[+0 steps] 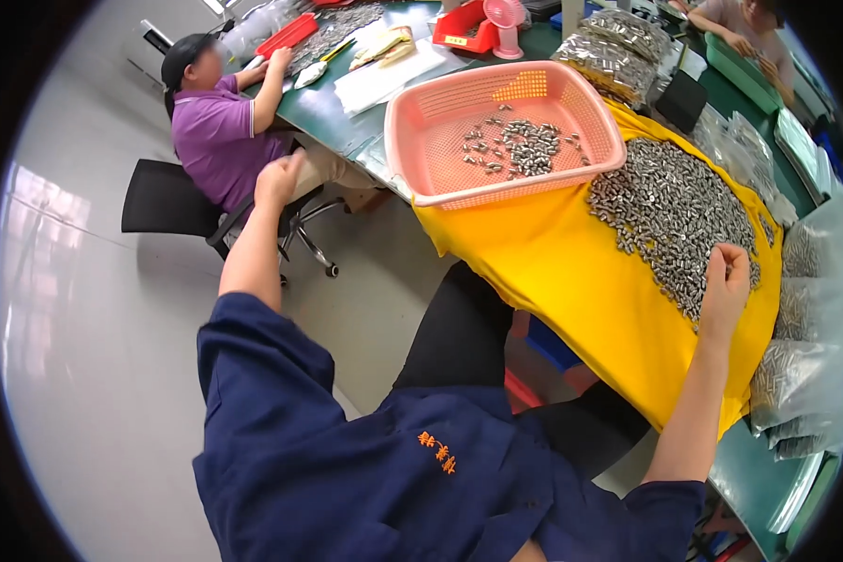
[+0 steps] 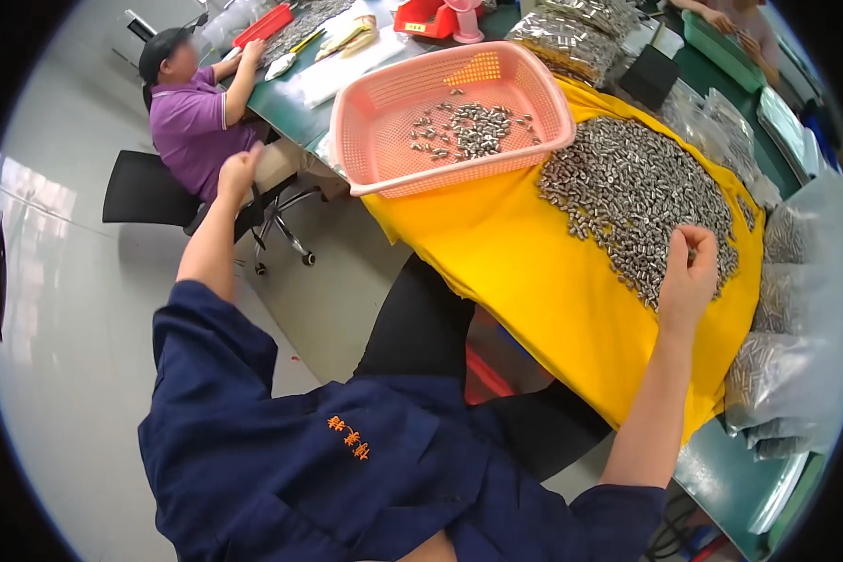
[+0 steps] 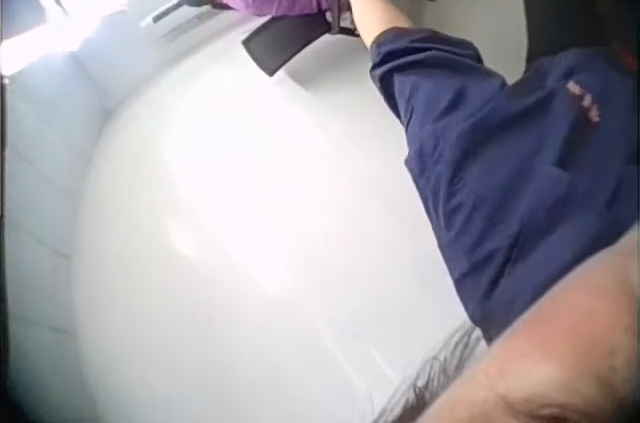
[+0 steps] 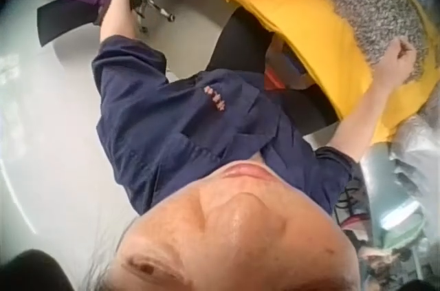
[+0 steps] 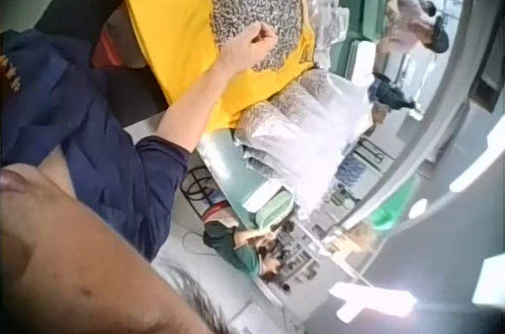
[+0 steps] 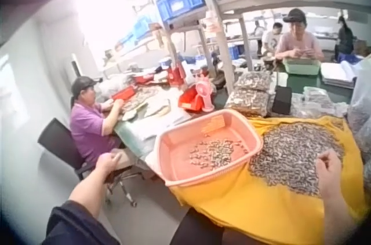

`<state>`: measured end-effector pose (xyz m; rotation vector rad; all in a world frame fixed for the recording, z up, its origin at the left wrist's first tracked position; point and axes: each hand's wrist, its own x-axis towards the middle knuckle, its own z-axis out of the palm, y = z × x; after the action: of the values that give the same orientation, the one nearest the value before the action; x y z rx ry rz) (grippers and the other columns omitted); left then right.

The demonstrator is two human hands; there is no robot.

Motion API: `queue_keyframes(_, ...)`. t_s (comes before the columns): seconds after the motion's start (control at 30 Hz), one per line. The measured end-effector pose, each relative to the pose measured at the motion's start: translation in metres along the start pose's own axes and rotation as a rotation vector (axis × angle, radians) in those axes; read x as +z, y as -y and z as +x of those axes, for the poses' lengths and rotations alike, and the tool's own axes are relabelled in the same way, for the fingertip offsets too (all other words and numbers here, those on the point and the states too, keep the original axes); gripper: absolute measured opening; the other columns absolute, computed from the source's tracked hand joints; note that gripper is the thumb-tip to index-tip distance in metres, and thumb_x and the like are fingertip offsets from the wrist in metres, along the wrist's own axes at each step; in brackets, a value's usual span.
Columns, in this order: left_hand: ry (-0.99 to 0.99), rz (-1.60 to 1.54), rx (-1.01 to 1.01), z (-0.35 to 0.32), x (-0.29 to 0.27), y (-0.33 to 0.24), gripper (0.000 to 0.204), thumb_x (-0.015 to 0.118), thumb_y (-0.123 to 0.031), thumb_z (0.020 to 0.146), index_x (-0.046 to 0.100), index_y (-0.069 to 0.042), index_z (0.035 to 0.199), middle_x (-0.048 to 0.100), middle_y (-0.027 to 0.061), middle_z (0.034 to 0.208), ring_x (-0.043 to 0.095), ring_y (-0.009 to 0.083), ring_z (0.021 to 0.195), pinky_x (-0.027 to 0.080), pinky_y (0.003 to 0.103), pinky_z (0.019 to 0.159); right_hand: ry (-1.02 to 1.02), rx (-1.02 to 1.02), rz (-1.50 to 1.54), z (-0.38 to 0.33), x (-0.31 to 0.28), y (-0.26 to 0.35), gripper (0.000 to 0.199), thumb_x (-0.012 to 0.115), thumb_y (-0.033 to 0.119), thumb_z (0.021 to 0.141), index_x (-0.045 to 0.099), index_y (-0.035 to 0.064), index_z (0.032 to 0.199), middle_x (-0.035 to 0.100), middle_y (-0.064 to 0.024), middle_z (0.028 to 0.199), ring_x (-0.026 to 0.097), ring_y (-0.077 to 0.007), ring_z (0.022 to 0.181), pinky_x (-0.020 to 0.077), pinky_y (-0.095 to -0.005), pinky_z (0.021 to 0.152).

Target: Sorting small metal hardware components from a pile into a separate collection basket.

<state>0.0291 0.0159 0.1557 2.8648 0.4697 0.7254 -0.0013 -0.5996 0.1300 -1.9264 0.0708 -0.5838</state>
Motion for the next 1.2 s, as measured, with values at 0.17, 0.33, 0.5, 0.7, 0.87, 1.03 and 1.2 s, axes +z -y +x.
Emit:
queue_keyframes(0.17, 0.348, 0.342, 0.181, -0.040, 0.014, -0.008, 0.046, 0.048, -0.047, 0.076, 0.060, -0.005, 0.062, 0.058, 0.0150, 0.065, 0.057, 0.0315, 0.066, 0.044, 0.040, 0.060, -0.024, -0.048, 0.009, -0.002, -0.004, 0.000, 0.006, 0.049, 0.009, 0.082, 0.049, 0.0025, 0.083, 0.047, 0.0009, 0.076, 0.040, -0.0056, 0.067, 0.0355, -0.0195, 0.060)
queue_keyframes(0.33, 0.423, 0.427, 0.234, -0.064, 0.030, 0.003, 0.041, 0.049, -0.044, 0.076, 0.060, -0.007, 0.061, 0.058, 0.0112, 0.064, 0.058, 0.0272, 0.064, 0.046, 0.037, 0.059, -0.019, -0.091, -0.058, -0.005, -0.002, 0.011, 0.006, 0.048, 0.008, 0.082, 0.050, 0.0024, 0.084, 0.048, 0.0003, 0.077, 0.041, -0.0060, 0.068, 0.0361, -0.0195, 0.061)
queue_keyframes(0.5, 0.462, 0.478, 0.246, -0.066, 0.033, 0.012, 0.040, 0.049, -0.043, 0.076, 0.061, -0.008, 0.061, 0.059, 0.0106, 0.063, 0.058, 0.0261, 0.064, 0.046, 0.036, 0.059, -0.055, -0.107, -0.047, -0.005, -0.004, 0.013, 0.007, 0.049, 0.009, 0.082, 0.050, 0.0021, 0.084, 0.048, 0.0003, 0.078, 0.040, -0.0058, 0.067, 0.0358, -0.0195, 0.059)
queue_keyframes(0.7, 0.765, -0.019, -0.432, -0.068, 0.046, 0.063, 0.050, 0.049, -0.055, 0.074, 0.056, -0.007, 0.062, 0.056, 0.0077, 0.060, 0.056, 0.0205, 0.061, 0.043, 0.032, 0.055, -0.024, -0.184, -0.064, -0.006, 0.004, 0.018, 0.006, 0.049, 0.007, 0.081, 0.049, 0.0021, 0.085, 0.047, 0.0011, 0.076, 0.039, -0.0047, 0.065, 0.0347, -0.0189, 0.058)
queue_keyframes(0.87, 0.650, -1.201, -1.007, -0.062, 0.016, 0.008, 0.055, 0.043, -0.063, 0.073, 0.051, -0.010, 0.062, 0.048, -0.0028, 0.056, 0.043, 0.0097, 0.049, 0.035, 0.023, 0.049, -0.035, -0.121, -0.017, -0.008, -0.004, 0.015, 0.006, 0.049, 0.007, 0.081, 0.050, 0.0022, 0.085, 0.047, 0.0011, 0.075, 0.039, -0.0049, 0.065, 0.0349, -0.0190, 0.058)
queue_keyframes(1.03, 1.156, -0.990, -0.882, -0.044, 0.009, 0.015, 0.051, 0.039, -0.060, 0.078, 0.052, -0.011, 0.067, 0.052, -0.0002, 0.061, 0.050, 0.0121, 0.058, 0.036, 0.022, 0.049, -0.035, -0.113, -0.019, -0.007, -0.002, 0.014, 0.006, 0.048, 0.007, 0.081, 0.050, 0.0021, 0.085, 0.047, 0.0008, 0.076, 0.039, -0.0054, 0.066, 0.0354, -0.0193, 0.059)
queue_keyframes(1.2, 1.582, -0.579, -1.389, -0.036, 0.024, 0.107, 0.033, 0.042, -0.040, 0.085, 0.051, -0.014, 0.066, 0.048, -0.0034, 0.061, 0.050, 0.0103, 0.063, 0.040, 0.025, 0.057, -0.008, -0.125, 0.020, -0.007, 0.001, 0.019, 0.006, 0.048, 0.007, 0.082, 0.050, 0.0021, 0.085, 0.047, 0.0004, 0.077, 0.040, -0.0057, 0.067, 0.0360, -0.0193, 0.061)
